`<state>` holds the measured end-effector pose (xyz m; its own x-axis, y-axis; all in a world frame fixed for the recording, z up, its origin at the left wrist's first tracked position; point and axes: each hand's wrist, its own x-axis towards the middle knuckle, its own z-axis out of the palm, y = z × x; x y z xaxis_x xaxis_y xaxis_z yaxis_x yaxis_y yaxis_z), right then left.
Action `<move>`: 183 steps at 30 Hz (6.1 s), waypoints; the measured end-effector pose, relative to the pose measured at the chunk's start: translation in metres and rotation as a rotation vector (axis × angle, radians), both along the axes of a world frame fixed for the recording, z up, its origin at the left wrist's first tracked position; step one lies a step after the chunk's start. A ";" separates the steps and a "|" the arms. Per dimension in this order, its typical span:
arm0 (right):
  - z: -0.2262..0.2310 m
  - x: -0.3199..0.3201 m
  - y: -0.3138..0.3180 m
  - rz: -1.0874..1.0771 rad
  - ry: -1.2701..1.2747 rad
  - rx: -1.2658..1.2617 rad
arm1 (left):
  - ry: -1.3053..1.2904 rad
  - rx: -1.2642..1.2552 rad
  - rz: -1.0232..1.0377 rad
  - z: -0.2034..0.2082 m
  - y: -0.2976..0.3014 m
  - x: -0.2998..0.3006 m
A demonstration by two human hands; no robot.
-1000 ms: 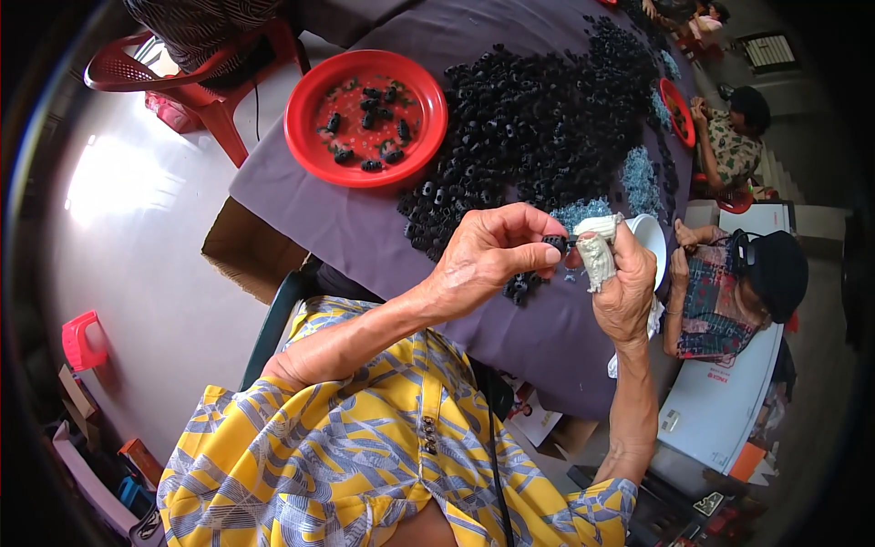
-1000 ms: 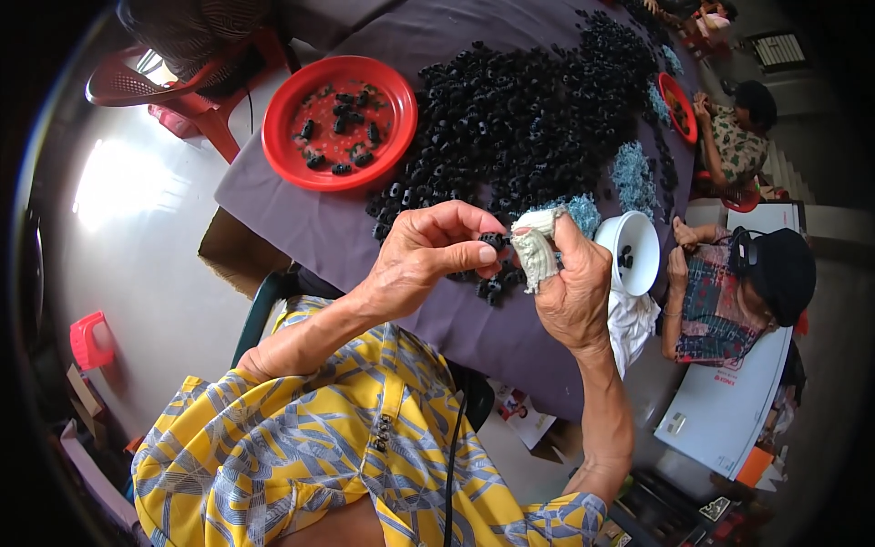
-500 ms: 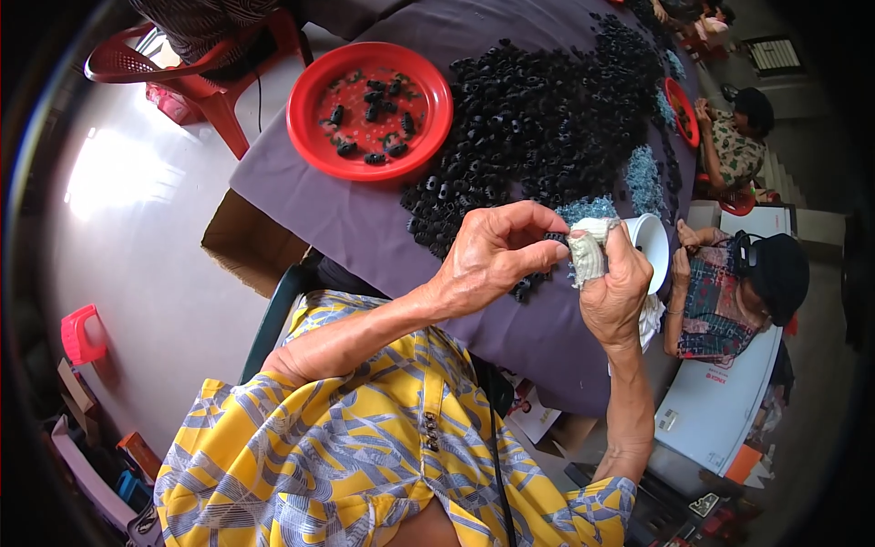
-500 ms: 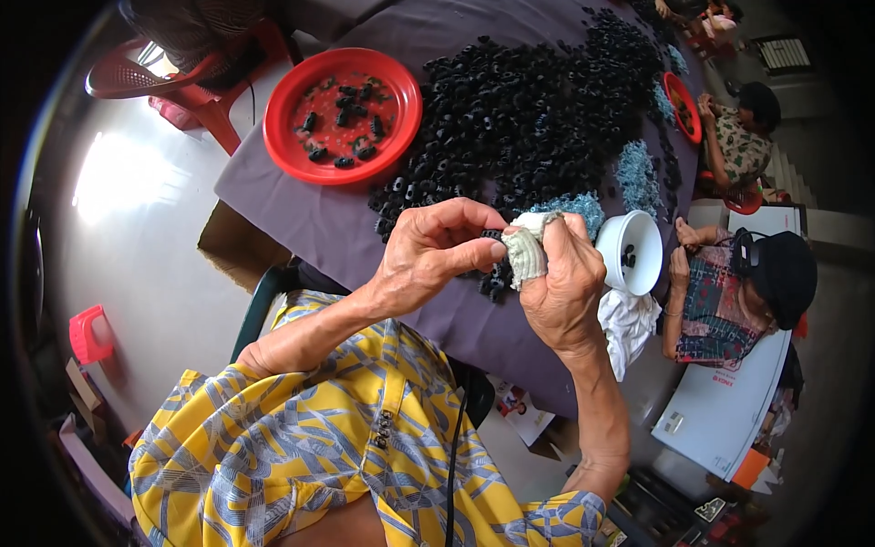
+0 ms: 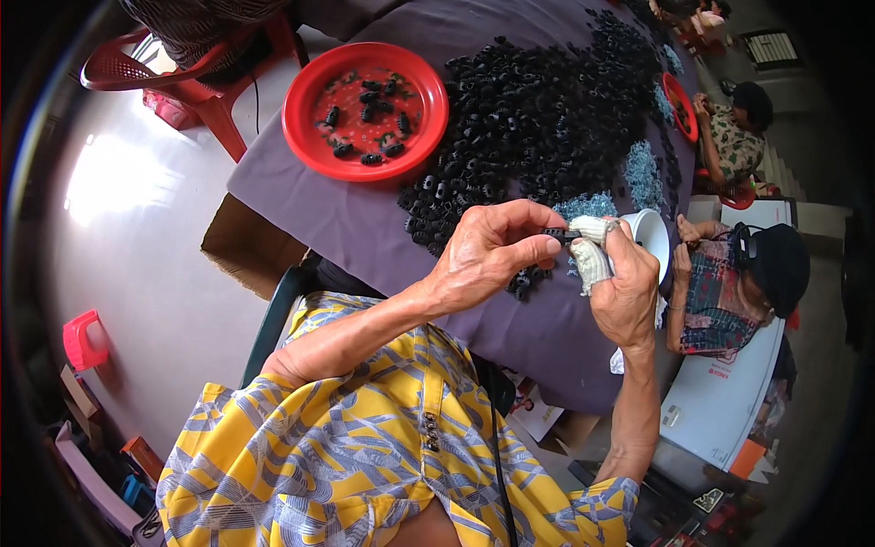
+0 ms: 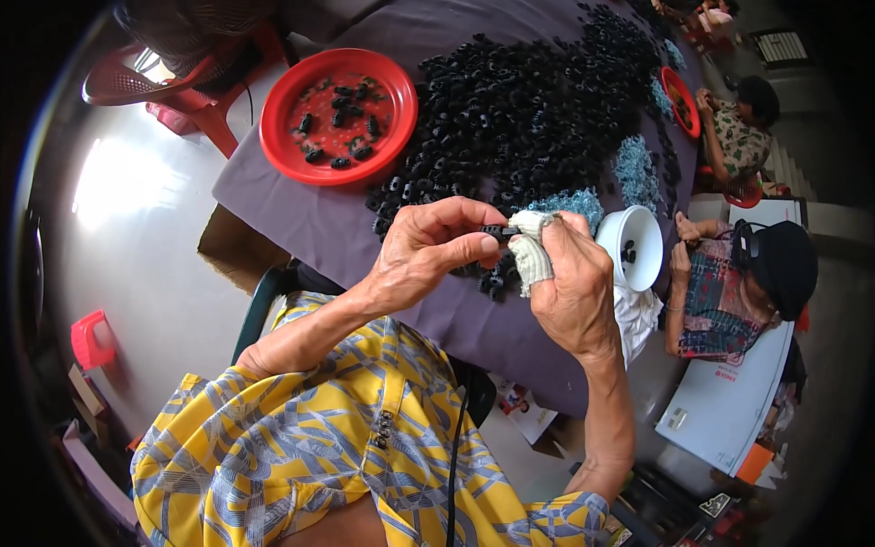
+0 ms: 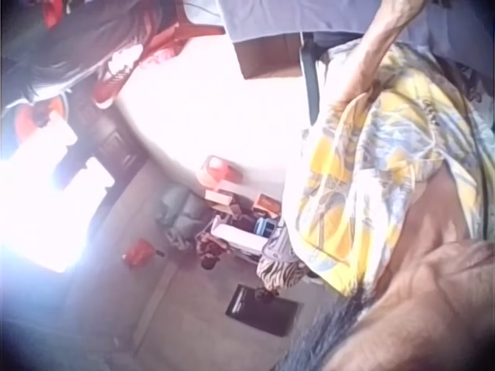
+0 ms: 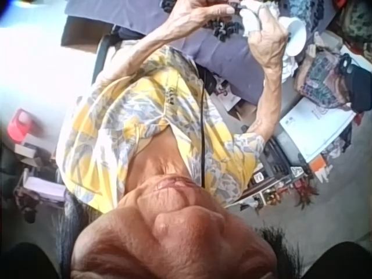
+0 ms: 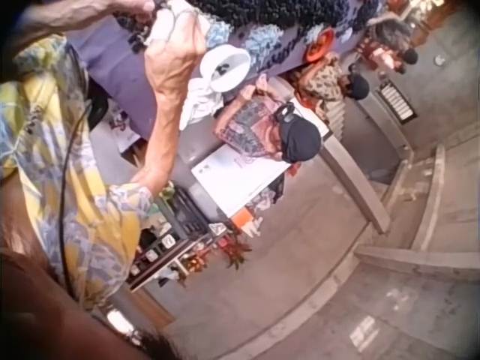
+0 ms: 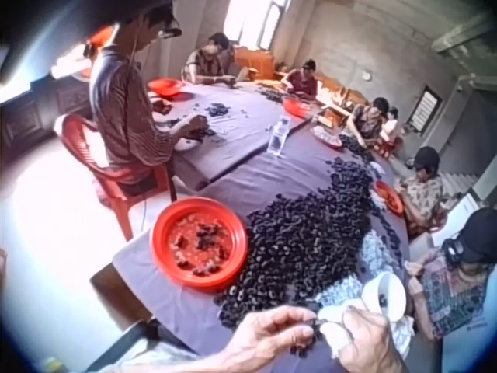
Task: Manually assembling small black components onto a base by hand.
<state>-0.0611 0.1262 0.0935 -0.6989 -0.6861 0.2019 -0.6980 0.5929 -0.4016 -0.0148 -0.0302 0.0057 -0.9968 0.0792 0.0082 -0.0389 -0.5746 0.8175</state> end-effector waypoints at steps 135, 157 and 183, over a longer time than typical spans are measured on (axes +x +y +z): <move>-0.031 -0.004 -0.008 0.070 0.447 0.027 | -0.301 0.370 -0.070 -0.006 0.004 -0.006; -0.041 0.015 0.007 -0.128 -0.046 -0.218 | -0.250 0.539 -0.180 -0.016 0.001 -0.007; -0.055 0.029 0.010 -0.159 0.005 -0.282 | -0.141 0.282 -0.101 -0.013 0.010 0.004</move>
<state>-0.0324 0.1358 0.0381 -0.7918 -0.4847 0.3717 -0.6075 0.5610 -0.5624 -0.0111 -0.0206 -0.0078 -0.9770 0.1915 -0.0935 -0.2083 -0.7650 0.6094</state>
